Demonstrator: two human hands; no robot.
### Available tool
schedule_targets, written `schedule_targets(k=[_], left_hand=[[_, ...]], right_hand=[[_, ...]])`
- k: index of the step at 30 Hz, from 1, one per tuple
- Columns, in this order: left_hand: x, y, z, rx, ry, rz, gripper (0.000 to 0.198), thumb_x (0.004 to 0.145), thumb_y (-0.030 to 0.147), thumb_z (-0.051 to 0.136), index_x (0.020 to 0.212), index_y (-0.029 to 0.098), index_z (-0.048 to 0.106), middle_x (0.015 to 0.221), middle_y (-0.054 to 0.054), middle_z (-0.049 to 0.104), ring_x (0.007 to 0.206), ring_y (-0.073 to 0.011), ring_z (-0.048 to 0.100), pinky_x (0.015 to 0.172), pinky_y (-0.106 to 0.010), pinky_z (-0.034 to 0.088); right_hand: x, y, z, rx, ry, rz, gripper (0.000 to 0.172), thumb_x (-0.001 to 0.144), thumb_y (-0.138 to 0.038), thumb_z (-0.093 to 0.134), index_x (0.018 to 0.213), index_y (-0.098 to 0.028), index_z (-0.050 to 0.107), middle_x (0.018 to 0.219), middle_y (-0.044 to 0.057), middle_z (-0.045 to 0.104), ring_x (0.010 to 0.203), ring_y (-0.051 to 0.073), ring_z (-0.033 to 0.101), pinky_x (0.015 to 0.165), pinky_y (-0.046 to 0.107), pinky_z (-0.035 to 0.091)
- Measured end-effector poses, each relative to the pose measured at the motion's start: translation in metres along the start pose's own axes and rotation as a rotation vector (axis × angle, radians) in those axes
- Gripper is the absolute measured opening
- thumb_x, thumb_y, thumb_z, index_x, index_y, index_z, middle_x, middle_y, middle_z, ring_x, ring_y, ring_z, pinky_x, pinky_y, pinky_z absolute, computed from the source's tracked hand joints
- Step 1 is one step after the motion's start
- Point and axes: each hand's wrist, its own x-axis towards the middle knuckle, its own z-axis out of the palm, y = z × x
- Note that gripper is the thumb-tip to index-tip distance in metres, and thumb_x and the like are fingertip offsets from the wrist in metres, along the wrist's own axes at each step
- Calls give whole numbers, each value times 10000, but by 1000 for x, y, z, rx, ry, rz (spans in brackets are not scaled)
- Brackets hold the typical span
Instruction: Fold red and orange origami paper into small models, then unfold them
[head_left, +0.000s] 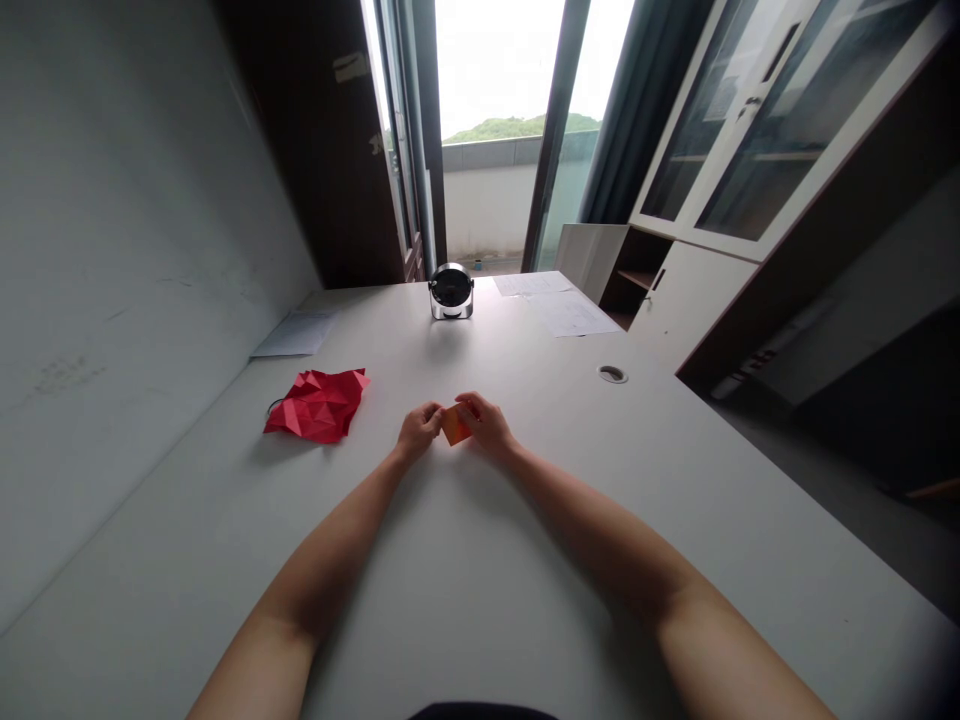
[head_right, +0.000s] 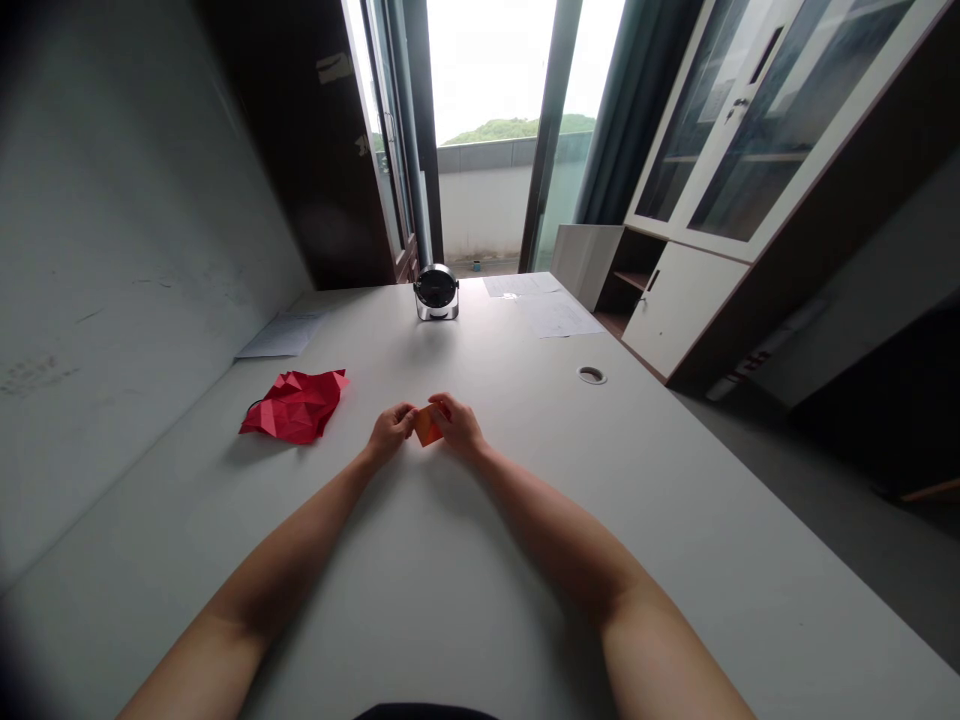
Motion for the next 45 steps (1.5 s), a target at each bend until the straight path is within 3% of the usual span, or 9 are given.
schedule_targets(k=[45], left_hand=[[0,1,1,49,-12,0,314,893,448,519,833,173,659,545,31,522,512,-115,469,509,-222,332]], right_hand=[[2,3,1,37,-35,6,311,872,-462,554,1039,-235,685,811,33,690,719,190,607,668,322,478]])
